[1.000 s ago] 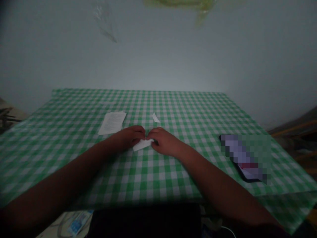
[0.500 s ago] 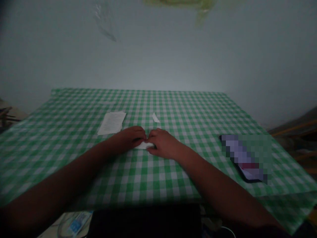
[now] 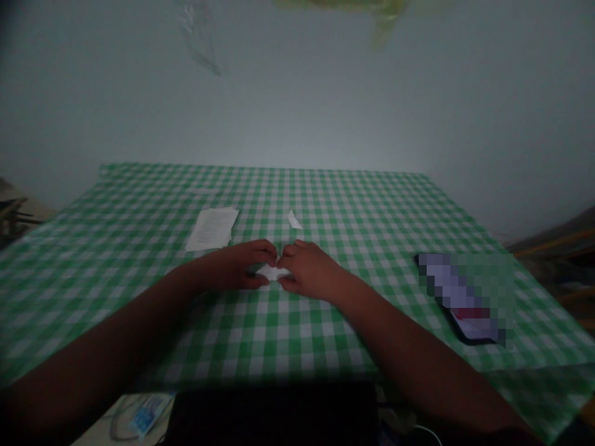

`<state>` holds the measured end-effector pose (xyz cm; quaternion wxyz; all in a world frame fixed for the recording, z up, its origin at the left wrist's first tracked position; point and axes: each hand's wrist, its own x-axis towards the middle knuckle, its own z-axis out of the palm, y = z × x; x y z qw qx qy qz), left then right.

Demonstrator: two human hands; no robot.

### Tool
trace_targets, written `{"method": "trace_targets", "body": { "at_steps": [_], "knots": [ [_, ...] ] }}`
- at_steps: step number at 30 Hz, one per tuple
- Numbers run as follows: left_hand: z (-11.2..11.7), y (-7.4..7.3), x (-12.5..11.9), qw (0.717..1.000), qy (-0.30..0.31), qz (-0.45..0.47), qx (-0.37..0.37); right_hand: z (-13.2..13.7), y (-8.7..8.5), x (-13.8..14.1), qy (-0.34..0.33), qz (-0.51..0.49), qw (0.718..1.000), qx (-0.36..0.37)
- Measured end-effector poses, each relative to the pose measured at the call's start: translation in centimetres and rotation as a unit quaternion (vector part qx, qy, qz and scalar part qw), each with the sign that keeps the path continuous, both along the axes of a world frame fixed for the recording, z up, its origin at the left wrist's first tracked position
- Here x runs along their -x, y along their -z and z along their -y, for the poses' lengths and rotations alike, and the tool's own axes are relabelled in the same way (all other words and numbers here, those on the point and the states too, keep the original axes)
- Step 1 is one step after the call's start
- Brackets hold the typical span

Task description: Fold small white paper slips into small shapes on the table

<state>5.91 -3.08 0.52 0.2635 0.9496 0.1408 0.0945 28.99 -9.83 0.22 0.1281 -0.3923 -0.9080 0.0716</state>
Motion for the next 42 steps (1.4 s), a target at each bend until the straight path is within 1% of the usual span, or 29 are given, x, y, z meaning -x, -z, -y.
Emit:
{"method": "trace_targets", "body": {
  "at_steps": [4, 7, 10, 17, 22, 25, 28, 30, 33, 35, 39, 42],
  "knots": [
    [0.2, -0.2, 0.0, 1.000, -0.016, -0.011, -0.008, 0.0, -0.1, 0.0, -0.008, -0.024, 1.000, 0.012],
    [0.2, -0.3, -0.1, 1.000, -0.004, 0.006, -0.011, -0.2, -0.1, -0.2, -0.021, -0.045, 0.999, 0.019],
    [0.2, -0.3, -0.3, 1.000, 0.004, 0.014, -0.014, -0.3, -0.1, -0.2, -0.025, -0.042, 0.999, 0.015],
    [0.7, 0.2, -1.2, 0.997, -0.049, 0.013, -0.053, -0.7, 0.7, 0.2, 0.005, -0.025, 1.000, -0.011],
    [0.4, 1.0, -1.7, 0.994, -0.087, 0.024, -0.066, -1.0, 1.2, 0.5, 0.058, -0.034, 0.998, -0.018],
    [0.2, 1.5, -2.0, 0.989, -0.117, 0.019, -0.086, -0.9, 1.1, 0.5, 0.082, -0.053, 0.994, -0.044],
    [0.1, 1.7, -2.3, 0.984, -0.148, 0.006, -0.103, -0.6, 0.8, 0.6, 0.085, -0.059, 0.993, -0.065],
    [0.1, 1.8, -2.4, 0.981, -0.159, 0.000, -0.111, -0.3, 0.7, 0.7, 0.071, -0.048, 0.995, -0.059],
    [0.0, 1.9, -2.4, 0.979, -0.158, 0.000, -0.125, 0.0, 0.8, 0.9, 0.055, -0.035, 0.997, -0.031],
    [-0.2, 1.9, -2.4, 0.979, -0.155, 0.002, -0.129, -0.1, 0.9, 1.0, 0.059, -0.031, 0.998, -0.019],
    [-0.4, 1.9, -2.1, 0.979, -0.155, 0.010, -0.129, -0.5, 1.3, 0.7, 0.072, -0.031, 0.997, -0.015],
    [-0.3, 1.8, -1.8, 0.981, -0.158, 0.028, -0.111, -0.8, 1.6, 0.5, 0.069, -0.046, 0.996, -0.019]
  ]
}}
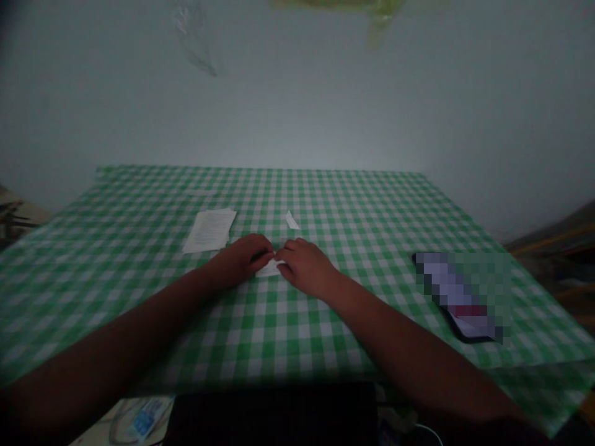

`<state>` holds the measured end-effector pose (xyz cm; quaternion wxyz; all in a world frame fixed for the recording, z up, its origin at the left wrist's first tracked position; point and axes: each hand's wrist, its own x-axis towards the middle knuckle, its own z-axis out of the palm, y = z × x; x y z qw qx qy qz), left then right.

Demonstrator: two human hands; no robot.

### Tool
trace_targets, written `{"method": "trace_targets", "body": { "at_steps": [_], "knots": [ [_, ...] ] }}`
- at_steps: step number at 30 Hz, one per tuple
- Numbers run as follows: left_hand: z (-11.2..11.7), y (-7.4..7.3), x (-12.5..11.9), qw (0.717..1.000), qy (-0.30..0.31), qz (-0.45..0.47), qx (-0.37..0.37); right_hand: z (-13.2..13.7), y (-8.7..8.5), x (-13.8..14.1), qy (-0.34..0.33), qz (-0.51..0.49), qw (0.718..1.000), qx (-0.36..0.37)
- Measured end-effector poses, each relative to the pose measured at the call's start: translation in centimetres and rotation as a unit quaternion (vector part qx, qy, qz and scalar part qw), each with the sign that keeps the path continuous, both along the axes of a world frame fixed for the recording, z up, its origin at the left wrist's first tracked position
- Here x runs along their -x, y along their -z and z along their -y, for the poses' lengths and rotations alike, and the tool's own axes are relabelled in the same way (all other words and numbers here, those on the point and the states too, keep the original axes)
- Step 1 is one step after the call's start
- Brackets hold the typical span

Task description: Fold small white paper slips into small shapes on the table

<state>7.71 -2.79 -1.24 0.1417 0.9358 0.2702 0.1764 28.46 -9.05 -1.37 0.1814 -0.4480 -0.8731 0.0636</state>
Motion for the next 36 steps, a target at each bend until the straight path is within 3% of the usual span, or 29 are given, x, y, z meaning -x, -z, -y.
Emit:
{"method": "trace_targets", "body": {
  "at_steps": [5, 16, 28, 33, 36],
  "knots": [
    [0.0, 0.1, 0.2, 1.000, 0.021, 0.007, 0.022, -0.4, 0.3, -0.2, -0.003, -0.028, 1.000, -0.013],
    [-0.3, 0.4, -0.2, 0.998, -0.014, 0.023, 0.055, -0.8, 0.8, -0.1, 0.009, -0.064, 0.998, -0.022],
    [-0.6, 1.0, -0.1, 0.998, -0.051, 0.013, -0.020, 1.6, -1.2, 1.6, 0.039, 0.080, 0.995, -0.046],
    [-0.9, 0.7, 0.4, 0.999, -0.010, 0.022, -0.036, 1.7, -1.1, 1.4, 0.028, 0.074, 0.997, -0.006],
    [-0.8, 0.1, 0.6, 0.999, 0.001, -0.026, -0.044, 1.7, -1.1, 1.3, 0.025, 0.072, 0.997, 0.003]
  ]
}}
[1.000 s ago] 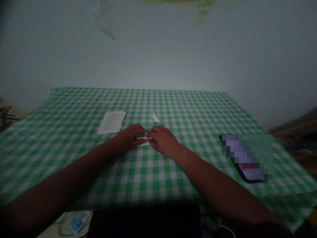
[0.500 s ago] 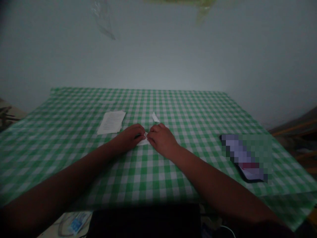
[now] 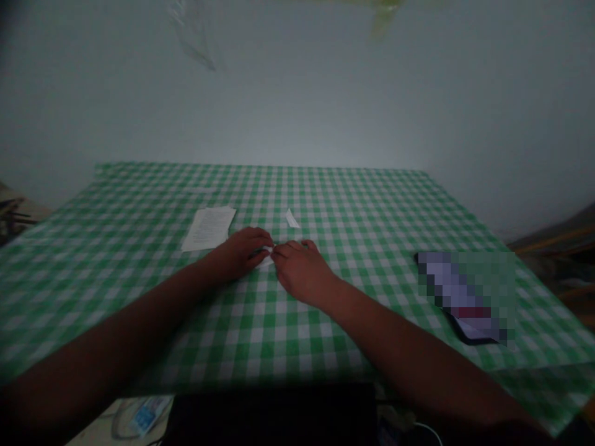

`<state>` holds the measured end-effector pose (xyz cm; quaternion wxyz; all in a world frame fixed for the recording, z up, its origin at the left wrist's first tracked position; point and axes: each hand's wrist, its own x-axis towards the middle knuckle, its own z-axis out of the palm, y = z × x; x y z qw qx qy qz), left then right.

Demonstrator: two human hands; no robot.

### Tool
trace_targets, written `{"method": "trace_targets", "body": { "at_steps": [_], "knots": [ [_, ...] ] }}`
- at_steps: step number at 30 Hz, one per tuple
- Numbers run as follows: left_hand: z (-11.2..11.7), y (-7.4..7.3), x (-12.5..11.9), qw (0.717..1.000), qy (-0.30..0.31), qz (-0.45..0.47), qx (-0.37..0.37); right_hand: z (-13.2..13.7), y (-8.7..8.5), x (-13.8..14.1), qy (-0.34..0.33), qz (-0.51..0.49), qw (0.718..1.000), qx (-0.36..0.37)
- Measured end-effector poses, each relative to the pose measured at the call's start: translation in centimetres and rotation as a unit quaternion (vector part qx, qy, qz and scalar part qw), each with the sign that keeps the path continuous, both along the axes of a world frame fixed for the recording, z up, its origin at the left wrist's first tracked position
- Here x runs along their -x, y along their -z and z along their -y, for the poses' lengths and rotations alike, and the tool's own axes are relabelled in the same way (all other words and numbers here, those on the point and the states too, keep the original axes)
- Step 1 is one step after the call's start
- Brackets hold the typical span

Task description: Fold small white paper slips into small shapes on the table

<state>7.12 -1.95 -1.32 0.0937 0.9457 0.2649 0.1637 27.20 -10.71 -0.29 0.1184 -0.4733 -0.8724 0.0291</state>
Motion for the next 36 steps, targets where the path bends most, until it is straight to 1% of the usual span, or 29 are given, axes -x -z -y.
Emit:
{"method": "trace_targets", "body": {
  "at_steps": [4, 7, 10, 13, 16, 21, 27, 32, 36],
  "knots": [
    [0.4, -1.0, 0.1, 0.996, -0.037, -0.075, -0.042, 0.1, -0.1, 0.0, 0.001, -0.004, 1.000, 0.002],
    [0.4, -1.3, 0.3, 0.993, -0.042, -0.101, -0.037, 0.1, 0.0, 0.0, 0.004, -0.007, 1.000, 0.002],
    [-0.3, -1.1, 0.6, 0.995, -0.037, -0.092, -0.001, 0.1, 0.1, 0.0, 0.001, -0.007, 1.000, 0.000],
    [-1.1, -0.8, 1.0, 0.997, -0.020, -0.059, 0.043, 0.2, 0.2, 0.0, 0.003, -0.004, 1.000, -0.002],
    [-1.3, -0.8, 1.3, 0.997, -0.012, -0.035, 0.070, 0.2, 0.1, 0.1, 0.004, -0.001, 1.000, 0.000],
    [-0.3, -1.3, 0.8, 0.997, -0.042, -0.041, 0.058, 0.2, 0.1, 0.2, 0.010, 0.000, 1.000, 0.004],
    [0.4, -1.7, 0.3, 0.993, -0.063, -0.071, 0.068, 0.1, 0.1, 0.0, 0.011, 0.001, 1.000, 0.016],
    [0.6, -1.2, 0.2, 0.992, -0.088, -0.076, 0.048, 0.1, -0.1, 0.0, 0.011, 0.012, 1.000, 0.019],
    [0.6, -0.7, 0.1, 0.992, -0.092, -0.078, 0.030, 0.3, -0.3, 0.1, 0.015, 0.020, 1.000, 0.018]
  ]
}}
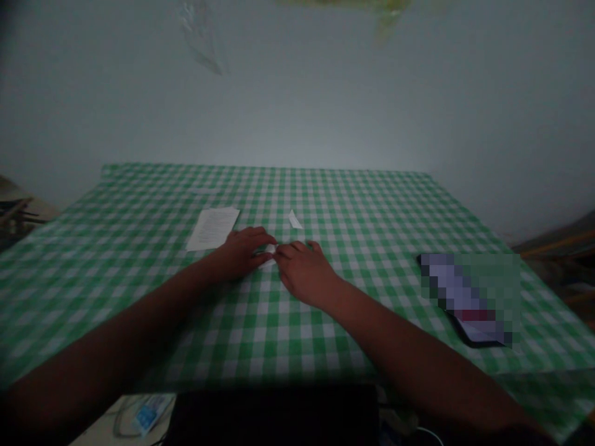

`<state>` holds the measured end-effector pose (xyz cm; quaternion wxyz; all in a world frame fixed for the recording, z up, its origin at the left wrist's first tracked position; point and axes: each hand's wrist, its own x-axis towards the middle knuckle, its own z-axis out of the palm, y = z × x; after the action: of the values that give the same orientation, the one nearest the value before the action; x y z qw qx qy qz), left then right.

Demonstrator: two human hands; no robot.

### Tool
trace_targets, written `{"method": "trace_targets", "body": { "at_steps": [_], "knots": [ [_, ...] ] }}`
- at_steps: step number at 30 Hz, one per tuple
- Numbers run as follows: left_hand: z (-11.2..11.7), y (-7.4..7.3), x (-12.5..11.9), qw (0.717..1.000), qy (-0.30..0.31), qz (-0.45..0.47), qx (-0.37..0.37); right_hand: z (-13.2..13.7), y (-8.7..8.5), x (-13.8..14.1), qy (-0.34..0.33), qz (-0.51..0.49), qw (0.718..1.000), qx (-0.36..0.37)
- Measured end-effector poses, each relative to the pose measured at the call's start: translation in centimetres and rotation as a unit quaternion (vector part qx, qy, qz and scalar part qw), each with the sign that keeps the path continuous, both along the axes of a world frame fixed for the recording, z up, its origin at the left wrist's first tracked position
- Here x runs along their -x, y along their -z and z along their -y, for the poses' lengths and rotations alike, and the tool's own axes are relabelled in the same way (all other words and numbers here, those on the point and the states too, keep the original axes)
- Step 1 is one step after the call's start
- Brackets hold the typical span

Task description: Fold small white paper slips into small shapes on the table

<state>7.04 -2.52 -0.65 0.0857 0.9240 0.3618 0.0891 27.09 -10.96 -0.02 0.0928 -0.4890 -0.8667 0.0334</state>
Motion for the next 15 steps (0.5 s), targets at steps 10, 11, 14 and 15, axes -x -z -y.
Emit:
{"method": "trace_targets", "body": {
  "at_steps": [10, 11, 14, 15],
  "knots": [
    [-0.4, -1.0, 0.7, 0.999, 0.008, -0.028, 0.044, 0.6, -0.7, -0.2, 0.096, 0.059, 0.993, -0.044],
    [-0.5, -1.1, 0.8, 0.998, 0.014, -0.032, 0.049, 0.5, -0.8, -0.4, 0.109, 0.065, 0.991, -0.046],
    [-0.7, -1.2, 1.3, 0.996, 0.027, -0.045, 0.069, 0.3, -1.0, -1.1, 0.124, 0.081, 0.988, -0.037],
    [-0.7, -1.3, 1.4, 0.996, 0.032, -0.048, 0.074, 0.3, -1.0, -1.3, 0.120, 0.085, 0.989, -0.031]
  ]
}}
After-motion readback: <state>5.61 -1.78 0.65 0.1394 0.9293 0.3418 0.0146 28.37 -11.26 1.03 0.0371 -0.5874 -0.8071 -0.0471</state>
